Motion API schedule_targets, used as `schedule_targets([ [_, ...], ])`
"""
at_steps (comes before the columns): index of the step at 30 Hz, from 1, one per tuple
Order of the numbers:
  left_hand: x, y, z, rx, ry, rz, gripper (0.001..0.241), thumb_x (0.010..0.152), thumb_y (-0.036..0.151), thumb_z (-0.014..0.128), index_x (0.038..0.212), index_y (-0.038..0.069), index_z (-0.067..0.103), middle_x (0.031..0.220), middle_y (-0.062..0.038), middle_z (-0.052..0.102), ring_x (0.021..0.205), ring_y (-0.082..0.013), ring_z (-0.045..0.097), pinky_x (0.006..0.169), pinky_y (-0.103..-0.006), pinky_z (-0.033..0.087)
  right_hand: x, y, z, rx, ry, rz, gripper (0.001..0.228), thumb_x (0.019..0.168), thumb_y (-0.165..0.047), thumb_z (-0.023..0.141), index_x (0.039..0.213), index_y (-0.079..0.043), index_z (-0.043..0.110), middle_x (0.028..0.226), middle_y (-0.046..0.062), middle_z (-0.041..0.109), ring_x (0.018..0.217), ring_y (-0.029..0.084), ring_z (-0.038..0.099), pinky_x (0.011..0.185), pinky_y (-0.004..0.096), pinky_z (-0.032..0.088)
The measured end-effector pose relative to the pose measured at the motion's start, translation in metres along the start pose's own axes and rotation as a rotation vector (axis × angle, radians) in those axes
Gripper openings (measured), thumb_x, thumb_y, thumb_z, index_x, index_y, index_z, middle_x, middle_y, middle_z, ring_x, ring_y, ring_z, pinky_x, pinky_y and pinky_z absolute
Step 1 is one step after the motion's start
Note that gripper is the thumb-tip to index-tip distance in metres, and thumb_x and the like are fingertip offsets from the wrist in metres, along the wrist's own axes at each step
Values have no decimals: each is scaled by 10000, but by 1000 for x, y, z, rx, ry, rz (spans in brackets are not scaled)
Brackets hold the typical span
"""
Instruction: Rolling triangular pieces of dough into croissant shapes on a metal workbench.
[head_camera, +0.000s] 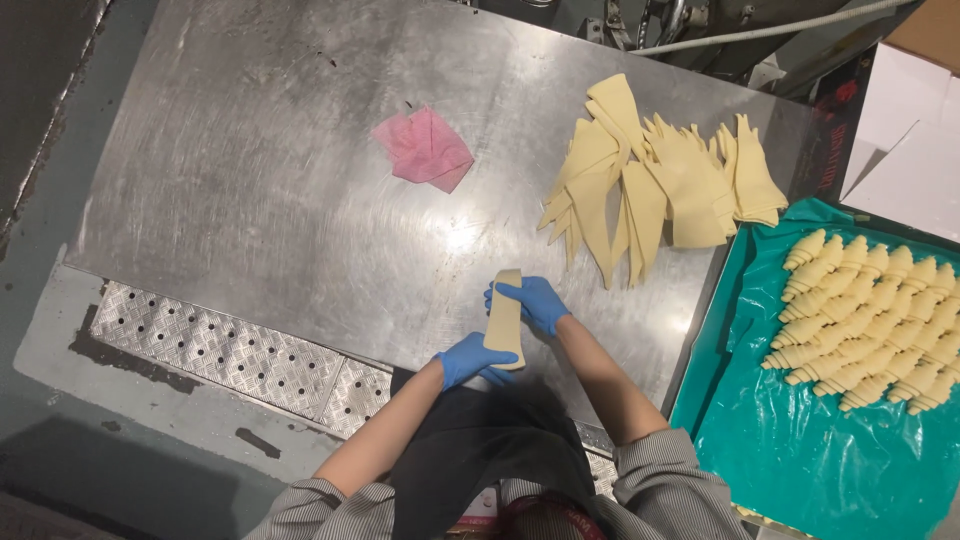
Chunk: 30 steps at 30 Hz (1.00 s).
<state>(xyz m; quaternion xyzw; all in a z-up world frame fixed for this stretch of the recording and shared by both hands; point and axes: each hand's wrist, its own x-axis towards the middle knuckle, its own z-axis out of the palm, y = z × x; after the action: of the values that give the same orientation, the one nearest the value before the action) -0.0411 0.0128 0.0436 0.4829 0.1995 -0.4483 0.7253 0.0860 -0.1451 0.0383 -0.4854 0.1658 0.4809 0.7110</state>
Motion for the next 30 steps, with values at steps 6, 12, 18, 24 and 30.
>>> schedule_targets([
  [6, 15, -14, -13, -67, 25, -9, 475, 861, 270, 770, 1198, -51, 675, 1036, -157, 765, 823, -297, 779, 717, -391, 636, 52, -58, -3, -196, 32, -27, 378, 908, -167, 741, 1150, 118, 688, 1038, 207, 759, 884, 314, 773, 809, 401, 646],
  [12, 56, -45, -35, -154, 49, -8, 458, 866, 219, 795, 1203, -73, 697, 1036, -164, 760, 774, -286, 767, 681, -377, 638, 102, -82, -12, -248, 42, -85, 353, 917, -173, 757, 1088, 130, 694, 998, 205, 756, 838, 296, 775, 791, 401, 663],
  [18, 81, -69, -42, -205, 105, -44, 431, 873, 214, 791, 1211, -31, 685, 1018, -139, 756, 739, -267, 755, 646, -379, 633, 128, -76, -26, -223, 27, -77, 374, 952, -202, 698, 1179, 91, 654, 1030, 200, 748, 880, 300, 770, 831, 406, 644],
  [24, 105, -96, -47, -2, 122, -126, 431, 892, 217, 787, 1210, -53, 680, 988, -171, 762, 687, -274, 763, 586, -381, 643, 131, -78, -27, -189, 68, -118, 371, 1002, -243, 605, 1240, 41, 614, 1025, 200, 746, 863, 296, 764, 810, 392, 638],
  [30, 87, -65, -45, 14, 49, -178, 486, 902, 280, 758, 1266, -25, 653, 1064, -166, 761, 709, -273, 766, 589, -360, 638, 125, -88, -4, -103, 94, -212, 311, 1032, -217, 604, 1215, 35, 588, 929, 200, 711, 721, 284, 724, 694, 391, 630],
])
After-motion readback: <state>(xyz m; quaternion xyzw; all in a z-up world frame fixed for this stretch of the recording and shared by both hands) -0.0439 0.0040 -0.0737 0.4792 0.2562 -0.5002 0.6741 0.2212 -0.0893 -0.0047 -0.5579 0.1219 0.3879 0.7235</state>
